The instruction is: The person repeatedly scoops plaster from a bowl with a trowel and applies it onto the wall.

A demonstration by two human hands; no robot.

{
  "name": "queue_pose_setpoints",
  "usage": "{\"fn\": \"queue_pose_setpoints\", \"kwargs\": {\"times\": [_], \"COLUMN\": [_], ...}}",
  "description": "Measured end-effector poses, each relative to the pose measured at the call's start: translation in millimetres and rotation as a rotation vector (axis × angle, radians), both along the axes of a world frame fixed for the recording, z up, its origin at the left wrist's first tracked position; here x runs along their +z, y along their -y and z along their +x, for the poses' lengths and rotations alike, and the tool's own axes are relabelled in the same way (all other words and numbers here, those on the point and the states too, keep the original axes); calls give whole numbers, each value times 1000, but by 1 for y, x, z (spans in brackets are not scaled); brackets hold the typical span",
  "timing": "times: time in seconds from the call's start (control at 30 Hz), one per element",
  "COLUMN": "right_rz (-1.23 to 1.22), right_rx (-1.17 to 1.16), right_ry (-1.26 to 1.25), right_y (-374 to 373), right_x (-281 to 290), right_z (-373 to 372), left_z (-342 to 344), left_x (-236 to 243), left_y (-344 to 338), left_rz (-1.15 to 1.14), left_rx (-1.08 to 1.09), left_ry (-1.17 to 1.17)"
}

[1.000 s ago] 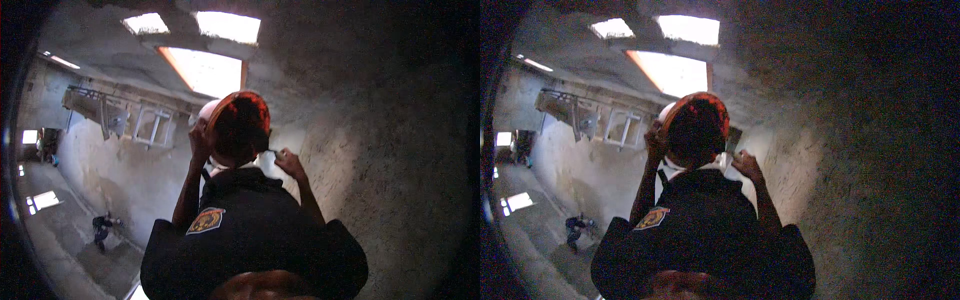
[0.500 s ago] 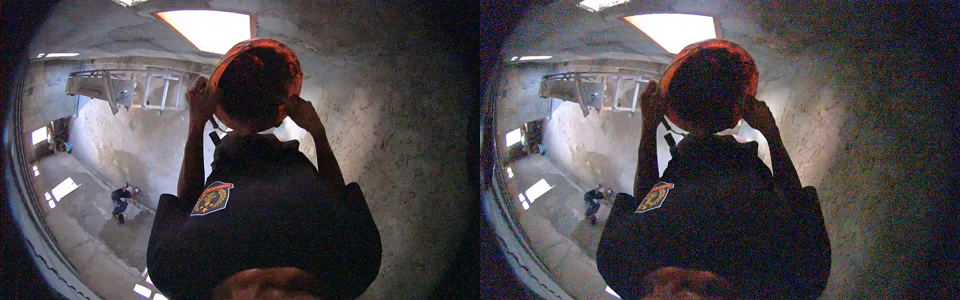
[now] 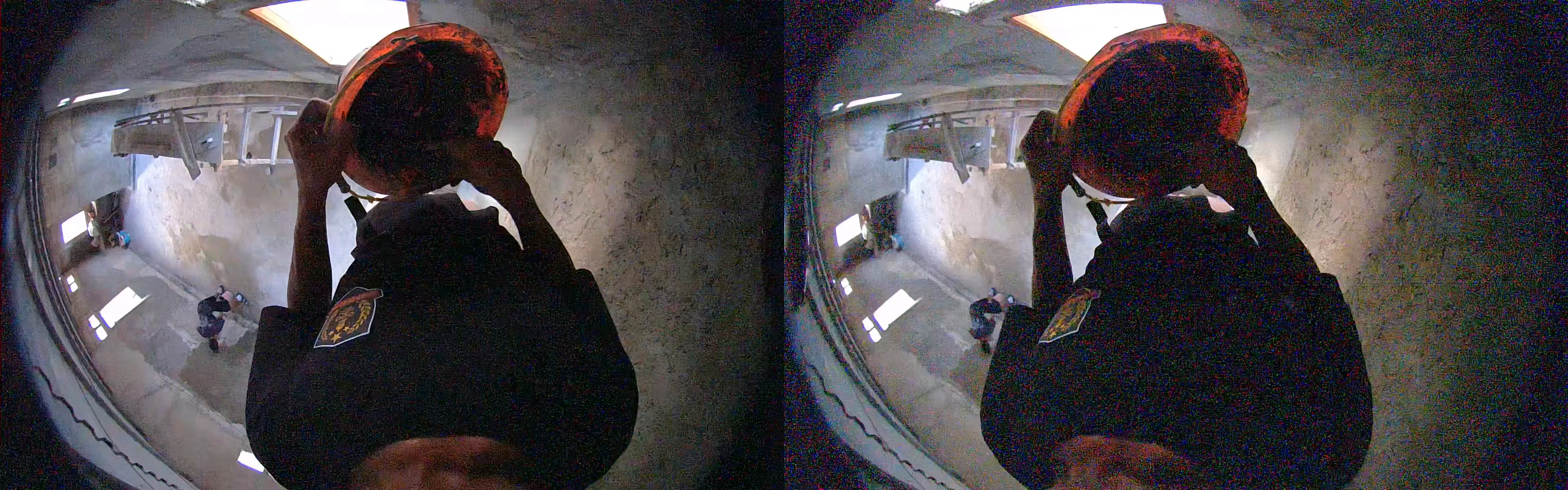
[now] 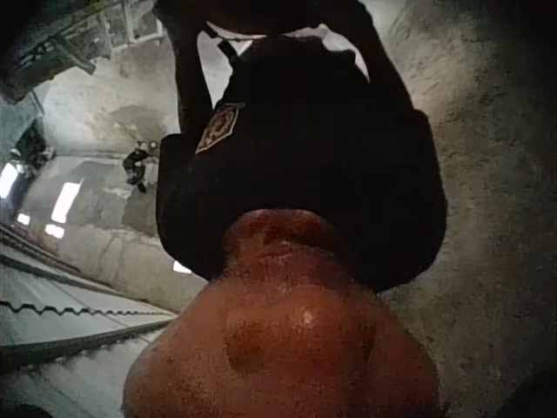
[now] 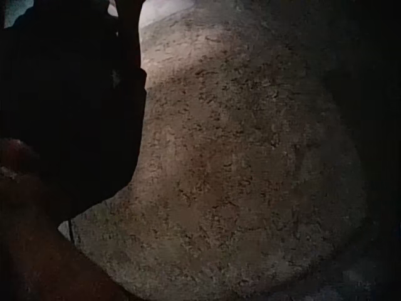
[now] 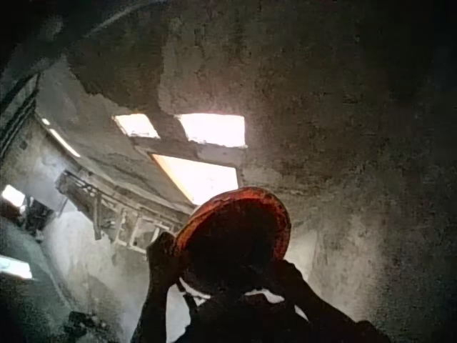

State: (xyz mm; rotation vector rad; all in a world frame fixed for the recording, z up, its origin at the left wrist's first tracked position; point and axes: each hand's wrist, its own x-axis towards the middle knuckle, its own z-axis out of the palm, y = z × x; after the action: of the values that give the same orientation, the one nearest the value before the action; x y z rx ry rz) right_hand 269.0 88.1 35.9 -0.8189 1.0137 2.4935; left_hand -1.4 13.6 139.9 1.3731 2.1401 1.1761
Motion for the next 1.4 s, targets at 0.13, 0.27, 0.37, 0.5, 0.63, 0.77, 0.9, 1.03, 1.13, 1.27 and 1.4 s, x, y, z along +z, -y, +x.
{"fn": "queue_pose_setpoints", "kwargs": {"times": [0.13,0.27,0.37,0.5,0.63,0.77,0.9,1.03,1.13,1.27,1.4], "right_rz": [166,334,470,669,867,1060,1291,1542,1518,1654,1875], "right_rx": [139,282,402,556,706,859,1030,1180,1232,860,477], "right_ry": [74,153,211,288,381,479,572,686,678,615,266], "right_y": [-13,-24,-30,-28,-13,-6,-3,-17,-29,-33,-80], "right_x": [-5,-9,-6,6,24,37,56,74,31,68,17], "right_z": [4,5,6,-4,-16,-23,3,20,35,43,54], "left_z": [-5,-12,-14,-19,-10,-4,-8,0,-14,-15,4], "left_x": [5,11,17,18,20,20,7,-6,-18,-30,-69], "left_y": [-1,-3,-5,-4,-4,-1,2,-5,-9,-16,-22], "left_rz": [42,49,61,36,66,128,95,122,45,54,61], "left_rx": [-33,-51,-57,-34,-23,5,21,139,175,143,116], "left_ry": [-91,-132,-129,-106,-14,147,-179,90,-109,-213,-448]}}
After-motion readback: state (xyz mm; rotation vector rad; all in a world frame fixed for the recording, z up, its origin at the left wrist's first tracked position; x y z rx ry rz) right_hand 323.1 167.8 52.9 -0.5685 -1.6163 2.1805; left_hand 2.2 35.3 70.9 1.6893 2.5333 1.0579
